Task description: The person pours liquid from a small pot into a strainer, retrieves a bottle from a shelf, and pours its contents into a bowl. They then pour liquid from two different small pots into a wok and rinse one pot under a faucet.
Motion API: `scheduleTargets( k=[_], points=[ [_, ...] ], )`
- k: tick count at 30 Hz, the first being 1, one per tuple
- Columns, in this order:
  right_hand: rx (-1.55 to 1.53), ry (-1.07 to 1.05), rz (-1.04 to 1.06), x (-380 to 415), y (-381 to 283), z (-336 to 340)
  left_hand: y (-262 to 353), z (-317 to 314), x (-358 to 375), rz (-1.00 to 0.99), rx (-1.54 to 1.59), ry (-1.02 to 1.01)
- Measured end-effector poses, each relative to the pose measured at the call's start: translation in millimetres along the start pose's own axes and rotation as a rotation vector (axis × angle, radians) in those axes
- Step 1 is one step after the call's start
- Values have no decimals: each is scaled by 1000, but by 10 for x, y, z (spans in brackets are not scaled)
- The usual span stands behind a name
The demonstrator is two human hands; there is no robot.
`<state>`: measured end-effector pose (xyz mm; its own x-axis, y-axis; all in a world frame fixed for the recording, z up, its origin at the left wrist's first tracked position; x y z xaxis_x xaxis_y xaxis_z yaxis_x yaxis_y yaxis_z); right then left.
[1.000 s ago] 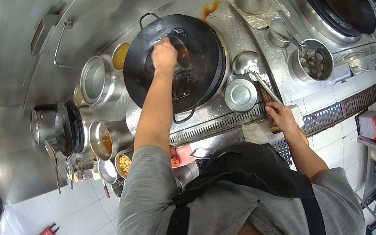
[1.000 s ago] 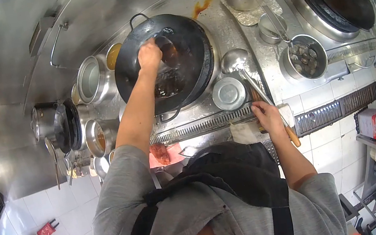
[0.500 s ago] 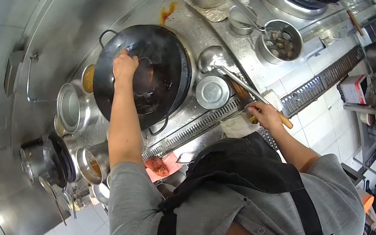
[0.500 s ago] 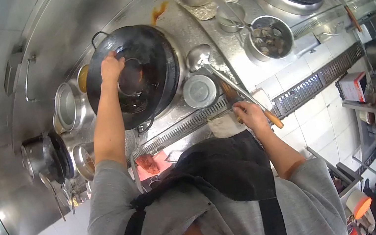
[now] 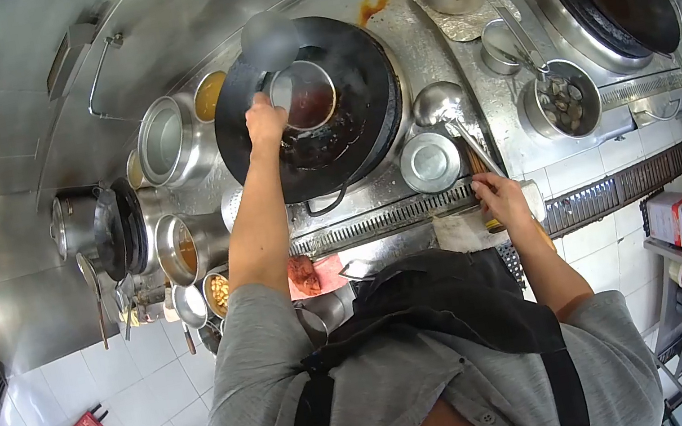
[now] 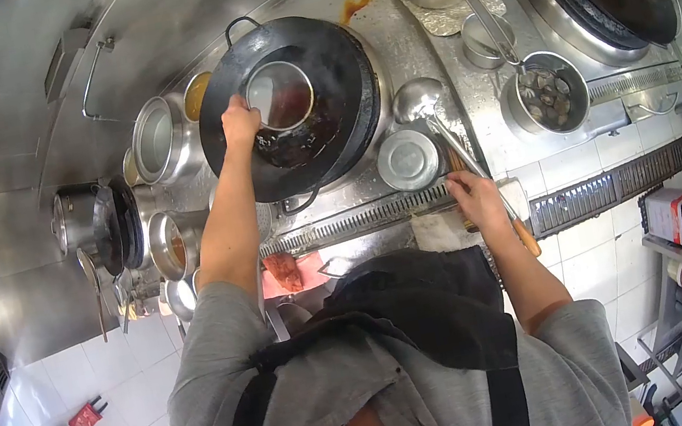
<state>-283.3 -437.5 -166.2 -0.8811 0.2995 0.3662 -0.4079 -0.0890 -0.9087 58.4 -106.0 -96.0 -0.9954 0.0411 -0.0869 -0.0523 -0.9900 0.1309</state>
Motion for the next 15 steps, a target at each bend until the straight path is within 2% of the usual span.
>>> scheduleTargets(
  k=[2, 4, 6, 8, 9, 10, 12, 13, 15],
  points=[
    [-63, 4, -8, 14, 7, 10, -146, 26, -72, 12, -12, 34],
    [-58, 7, 4, 50, 82, 22, -295, 39, -91, 345, 430, -228],
    [-55, 7, 16, 99, 218, 38, -421, 65, -55, 365, 533, -240],
    [-37, 19, 6, 169, 365, 59, -547, 6, 42, 293, 866, -309],
    [-56, 3, -69, 264, 209, 78, -645, -99, 89, 190, 894, -328],
    [-58, 2, -66, 294, 221, 75, -722, -215, 127, 189, 893, -325],
    [-33, -3, -138, 366, 278, 76, -754, -299, 215, -138, 286, -48],
    [-29, -6, -136, 386, 290, 64, -634, -227, 303, -56, 234, -116],
    [-27, -27, -107, 387, 289, 44, -404, -161, 435, -103, 20, -114]
  ],
)
Point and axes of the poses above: each hand's wrist, its own x-axis away from the middle knuckle, its own z-axis out of the back of the hand, y = z × x, the point moved 3 cm from there along -x, towards the middle knuckle, and after that the axes turned 8 degrees about -x, right-handed, at the moved point
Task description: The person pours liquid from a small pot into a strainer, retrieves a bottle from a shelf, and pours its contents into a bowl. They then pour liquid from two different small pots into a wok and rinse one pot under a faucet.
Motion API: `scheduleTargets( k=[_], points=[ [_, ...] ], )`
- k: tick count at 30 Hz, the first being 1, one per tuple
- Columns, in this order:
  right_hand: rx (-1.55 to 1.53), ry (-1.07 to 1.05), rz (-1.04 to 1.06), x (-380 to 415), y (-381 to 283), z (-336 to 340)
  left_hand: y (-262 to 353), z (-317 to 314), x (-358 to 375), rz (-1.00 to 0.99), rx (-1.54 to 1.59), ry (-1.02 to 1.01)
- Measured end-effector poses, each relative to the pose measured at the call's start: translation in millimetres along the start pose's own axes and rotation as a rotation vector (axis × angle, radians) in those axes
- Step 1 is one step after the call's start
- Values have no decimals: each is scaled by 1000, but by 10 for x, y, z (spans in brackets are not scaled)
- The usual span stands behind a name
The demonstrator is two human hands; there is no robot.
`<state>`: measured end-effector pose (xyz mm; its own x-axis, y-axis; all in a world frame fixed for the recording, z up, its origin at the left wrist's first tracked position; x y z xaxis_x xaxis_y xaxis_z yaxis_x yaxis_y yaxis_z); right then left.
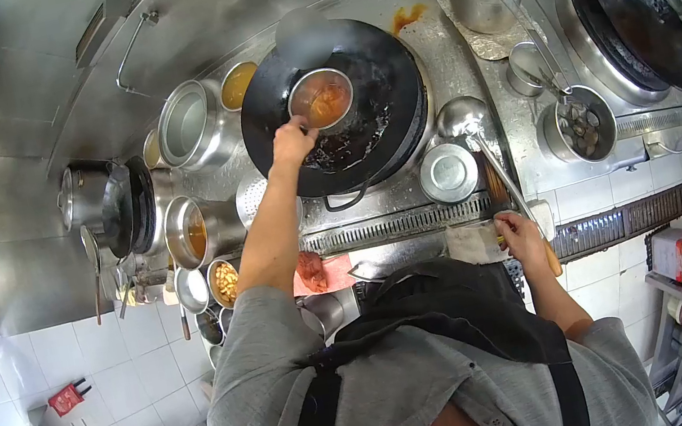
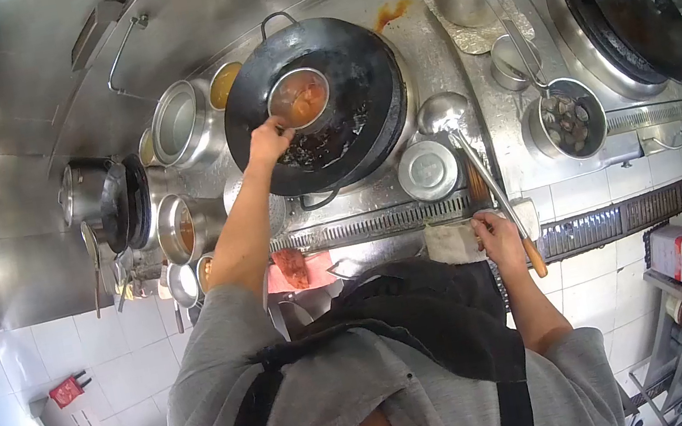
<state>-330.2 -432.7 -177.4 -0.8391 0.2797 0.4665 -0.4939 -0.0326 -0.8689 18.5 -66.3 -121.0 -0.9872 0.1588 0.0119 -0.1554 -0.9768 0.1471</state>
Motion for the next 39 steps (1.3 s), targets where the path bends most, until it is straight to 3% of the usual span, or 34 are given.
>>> scheduleTargets(
  k=[6, 10, 13, 19, 23, 25, 26, 28, 29, 31, 33, 35, 39],
  points=[
    [-36, -2, 22, -85, -240, -22, 178, -222, 129, -52, -84, 54],
    [71, 11, 139, -108, -318, -23, 271, -273, 148, 48, -128, 66],
    [7, -30, 87, -67, -274, -35, 402, -116, 236, 24, -330, 304],
    [38, -42, -3, 86, -180, -93, 371, 88, 85, -180, -170, 454],
    [78, -51, 54, 134, -196, -164, -89, 30, 11, 389, 552, 276],
    [39, -75, 53, 141, -209, -221, -236, -48, 118, 563, 1125, 265],
    [32, -81, 61, 135, -194, -249, -292, -60, 162, 570, 1128, 272],
    [58, -106, 59, 126, -241, -295, -374, -31, 315, 691, 1478, 288],
    [78, -125, 54, 113, -266, -322, -428, 2, 380, 703, 1482, 300],
    [96, -159, 54, 49, -262, -369, -489, 40, 520, 624, 1906, 241],
    [122, -197, 50, -10, -307, -423, -601, 100, 638, 665, 1978, 287],
    [153, -203, 58, -49, -408, -483, -718, 161, 705, 533, 2185, 272],
    [185, -236, 72, -137, -525, -605, -1081, 394, 1060, 438, 2267, 382]
  ],
)
Point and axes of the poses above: each hand's wrist, its own x-axis away from the middle knuckle, its own z-axis out of the back of the hand, y = z × x, the point moved 3 cm from there along -x, towards the middle knuckle, and after that the axes turned 8 degrees about -x, right-handed, at the moved point
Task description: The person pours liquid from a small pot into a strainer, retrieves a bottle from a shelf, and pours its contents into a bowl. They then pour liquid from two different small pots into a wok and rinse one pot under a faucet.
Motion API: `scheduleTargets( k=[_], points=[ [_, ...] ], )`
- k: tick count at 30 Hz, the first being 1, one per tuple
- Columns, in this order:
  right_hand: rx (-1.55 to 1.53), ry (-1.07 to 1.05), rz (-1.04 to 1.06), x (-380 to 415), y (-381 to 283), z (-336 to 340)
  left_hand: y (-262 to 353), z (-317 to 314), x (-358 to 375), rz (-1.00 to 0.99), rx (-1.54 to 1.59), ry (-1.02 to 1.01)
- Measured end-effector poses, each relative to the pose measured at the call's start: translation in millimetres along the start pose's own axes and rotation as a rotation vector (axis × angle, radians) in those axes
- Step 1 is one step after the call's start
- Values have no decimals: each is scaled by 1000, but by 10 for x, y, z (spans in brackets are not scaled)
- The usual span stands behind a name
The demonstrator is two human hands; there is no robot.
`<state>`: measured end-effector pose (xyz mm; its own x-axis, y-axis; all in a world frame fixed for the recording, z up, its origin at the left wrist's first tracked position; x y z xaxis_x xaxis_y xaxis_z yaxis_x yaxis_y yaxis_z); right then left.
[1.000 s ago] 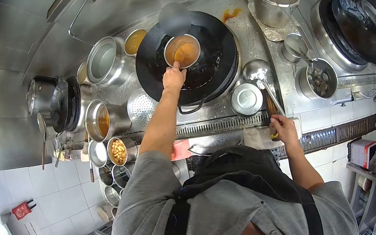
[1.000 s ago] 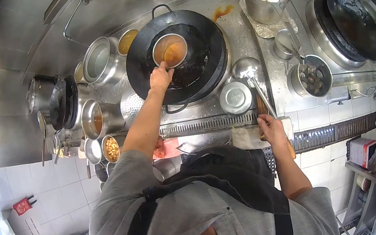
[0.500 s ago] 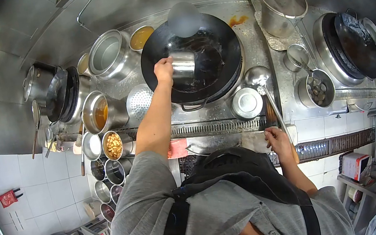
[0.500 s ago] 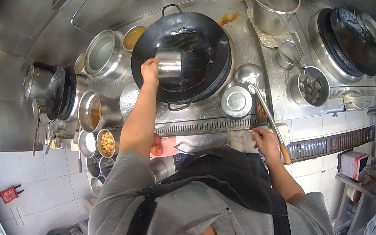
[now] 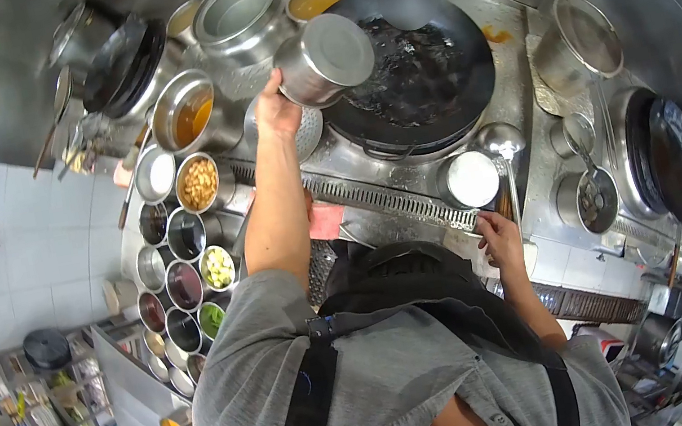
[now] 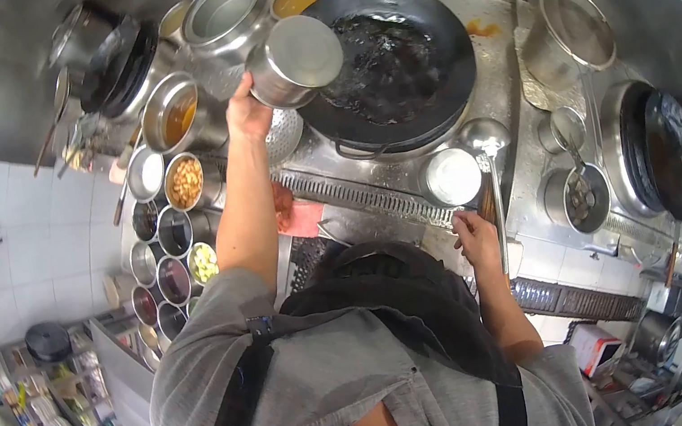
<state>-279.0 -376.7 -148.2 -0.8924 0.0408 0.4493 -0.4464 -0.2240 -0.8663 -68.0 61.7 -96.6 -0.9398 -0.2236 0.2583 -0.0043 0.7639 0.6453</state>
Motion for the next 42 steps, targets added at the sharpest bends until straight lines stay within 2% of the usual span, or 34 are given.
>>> scheduleTargets(
  k=[3, 4, 7, 10, 12, 14, 16, 19, 24, 26, 29, 32, 35, 42],
  points=[
    [32, -34, -8, -45, -57, -56, 325, 367, 242, -61, 155, 54],
    [34, -37, -8, -60, -44, -70, 399, 471, 355, -63, 197, -18],
    [72, -66, -10, -86, -10, -119, 439, 956, 515, -141, 224, 75],
    [121, -94, -12, -62, -113, -209, 108, 1862, 330, -163, 215, 333],
    [159, -94, -10, -71, -149, -244, -216, 2315, 224, -61, 195, 557],
    [184, -92, 2, -82, -223, -284, -334, 2637, 91, -17, 223, 620],
    [161, -103, 60, -99, -304, -288, -367, 2628, 109, 35, 255, 681],
    [184, -90, 51, -44, -442, -343, -194, 2525, 159, 144, -205, 808],
    [188, -73, 37, -64, -321, -358, -163, 2590, 144, 123, -171, 823],
    [181, -85, 4, -27, -274, -372, -149, 2674, 135, 133, -328, 795],
    [188, -99, -9, 24, -276, -397, -104, 2615, 221, 153, -427, 820],
    [177, -103, -9, 33, -203, -358, -153, 2818, 174, 183, -501, 840],
    [189, -97, 0, 77, -227, -328, -198, 3024, 84, 201, -480, 790],
    [150, -34, -4, 201, -102, -171, -116, 2860, 144, 218, -483, 748]
  ],
)
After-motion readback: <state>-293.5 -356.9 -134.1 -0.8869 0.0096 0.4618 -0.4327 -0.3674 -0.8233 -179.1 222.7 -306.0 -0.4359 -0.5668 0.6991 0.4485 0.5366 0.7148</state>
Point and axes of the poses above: each hand's wrist, its own x-axis away from the middle knuckle, its own z-axis out of the back of the hand, y = z × x, the point moved 3 cm from there along -x, towards the middle knuckle, and after that the axes turned 8 degrees about -x, right-handed, at the moved point
